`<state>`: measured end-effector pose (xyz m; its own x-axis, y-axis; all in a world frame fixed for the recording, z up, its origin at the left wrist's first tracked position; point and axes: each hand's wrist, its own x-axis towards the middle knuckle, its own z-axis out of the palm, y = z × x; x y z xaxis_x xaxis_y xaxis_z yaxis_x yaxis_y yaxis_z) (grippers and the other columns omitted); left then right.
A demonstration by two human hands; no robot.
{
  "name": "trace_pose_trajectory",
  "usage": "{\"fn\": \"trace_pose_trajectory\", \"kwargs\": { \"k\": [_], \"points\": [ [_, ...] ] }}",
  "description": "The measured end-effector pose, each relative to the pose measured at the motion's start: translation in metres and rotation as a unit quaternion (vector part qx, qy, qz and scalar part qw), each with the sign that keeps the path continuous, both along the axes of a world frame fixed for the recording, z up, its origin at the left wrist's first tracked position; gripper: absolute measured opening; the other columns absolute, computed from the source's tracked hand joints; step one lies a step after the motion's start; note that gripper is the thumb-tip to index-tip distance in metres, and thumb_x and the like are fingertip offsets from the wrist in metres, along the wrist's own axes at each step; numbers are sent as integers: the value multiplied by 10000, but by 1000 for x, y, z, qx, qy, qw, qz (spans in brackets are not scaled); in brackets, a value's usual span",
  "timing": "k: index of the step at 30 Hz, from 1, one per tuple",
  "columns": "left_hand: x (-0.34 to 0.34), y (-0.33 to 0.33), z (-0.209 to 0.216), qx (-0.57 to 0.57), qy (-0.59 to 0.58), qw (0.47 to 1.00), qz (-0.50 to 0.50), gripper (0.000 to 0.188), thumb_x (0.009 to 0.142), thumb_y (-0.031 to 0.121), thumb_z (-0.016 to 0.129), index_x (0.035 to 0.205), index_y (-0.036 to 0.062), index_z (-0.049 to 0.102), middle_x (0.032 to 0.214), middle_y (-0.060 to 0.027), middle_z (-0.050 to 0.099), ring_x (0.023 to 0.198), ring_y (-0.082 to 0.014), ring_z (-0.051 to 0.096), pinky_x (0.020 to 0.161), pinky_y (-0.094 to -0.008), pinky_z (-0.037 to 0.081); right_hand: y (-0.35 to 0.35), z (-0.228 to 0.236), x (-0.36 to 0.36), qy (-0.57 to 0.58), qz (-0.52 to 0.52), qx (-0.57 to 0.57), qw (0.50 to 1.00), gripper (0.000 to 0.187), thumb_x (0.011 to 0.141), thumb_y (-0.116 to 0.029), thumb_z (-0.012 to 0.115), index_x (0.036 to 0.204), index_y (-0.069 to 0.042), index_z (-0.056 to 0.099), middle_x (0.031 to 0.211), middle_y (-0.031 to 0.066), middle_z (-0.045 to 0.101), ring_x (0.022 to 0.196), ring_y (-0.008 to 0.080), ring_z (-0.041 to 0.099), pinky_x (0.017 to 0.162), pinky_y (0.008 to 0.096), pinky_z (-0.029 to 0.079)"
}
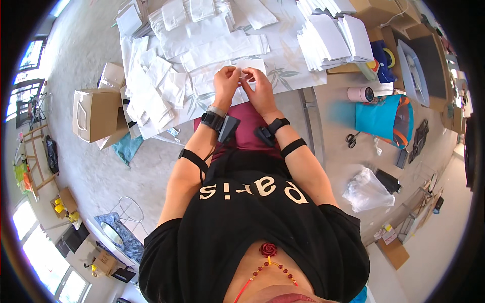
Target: The person folds white paper sheets into rectangular packets by hand on a table, occasionally moving aside completed stacks to reach more paper.
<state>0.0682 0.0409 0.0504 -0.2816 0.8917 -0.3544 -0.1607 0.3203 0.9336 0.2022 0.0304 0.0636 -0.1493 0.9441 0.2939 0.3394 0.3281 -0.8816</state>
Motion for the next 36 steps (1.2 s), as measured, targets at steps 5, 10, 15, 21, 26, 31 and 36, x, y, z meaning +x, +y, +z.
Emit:
{"fn": "trace_pose_trajectory", "kwargs": {
  "k": [5, 10, 15, 21, 26, 31, 36],
  "points": [
    [-8, -4, -13, -12, 172, 985, -11, 223, 938, 145, 690, 1019, -57, 737, 889, -145, 768, 698, -193, 743, 586, -319, 607, -1, -15, 33, -57, -65, 14, 996, 242, 932, -74, 694, 1168, -50, 648, 1026, 130, 669, 857, 278, 646, 798, 409, 525],
    [-10, -7, -15, -7, 264, 964, -23, 205, 903, 159, 702, 971, -27, 751, 880, -164, 772, 702, -254, 753, 651, -355, 581, 22, -30, 64, -71, -134, -34, 988, 159, 938, -63, 687, 1097, -50, 685, 1014, 102, 675, 798, 248, 625, 742, 379, 520],
    [-11, -10, -22, 40, 357, 933, -3, 177, 870, 170, 718, 918, 4, 758, 838, -151, 743, 760, -279, 717, 725, -395, 549, 37, -34, 70, -90, -101, -40, 990, 177, 922, -65, 712, 1098, -57, 698, 1024, 90, 685, 829, 245, 636, 763, 374, 533],
    [-12, -12, -26, 43, 366, 929, 9, 161, 866, 169, 730, 899, 13, 752, 865, -141, 715, 760, -268, 689, 740, -398, 544, 50, -36, 72, -104, -63, -38, 992, 180, 903, -74, 737, 1082, -74, 717, 1032, 84, 685, 840, 249, 638, 780, 370, 538],
    [-13, -12, -25, 23, 340, 940, 5, 171, 876, 172, 731, 922, 8, 749, 907, -146, 717, 750, -262, 696, 754, -391, 553, 56, -32, 71, -116, -28, -55, 991, 181, 902, -96, 747, 1083, -106, 745, 1020, 89, 679, 880, 262, 639, 810, 373, 535],
    [-14, -11, -30, 23, 341, 940, -4, 191, 883, 187, 730, 928, 2, 747, 926, -157, 725, 757, -268, 703, 760, -393, 554, 61, -35, 71, -145, 7, -32, 989, 180, 895, -116, 760, 1073, -134, 772, 1022, 92, 678, 967, 291, 636, 889, 404, 516],
    [-17, -11, -36, 14, 337, 941, -2, 202, 880, 198, 729, 925, 1, 747, 933, -166, 729, 774, -283, 704, 772, -403, 554, 65, -40, 68, -168, 18, -12, 985, 168, 882, -127, 774, 1049, -149, 785, 1022, 77, 682, 990, 293, 637, 900, 411, 512]
  ]
}}
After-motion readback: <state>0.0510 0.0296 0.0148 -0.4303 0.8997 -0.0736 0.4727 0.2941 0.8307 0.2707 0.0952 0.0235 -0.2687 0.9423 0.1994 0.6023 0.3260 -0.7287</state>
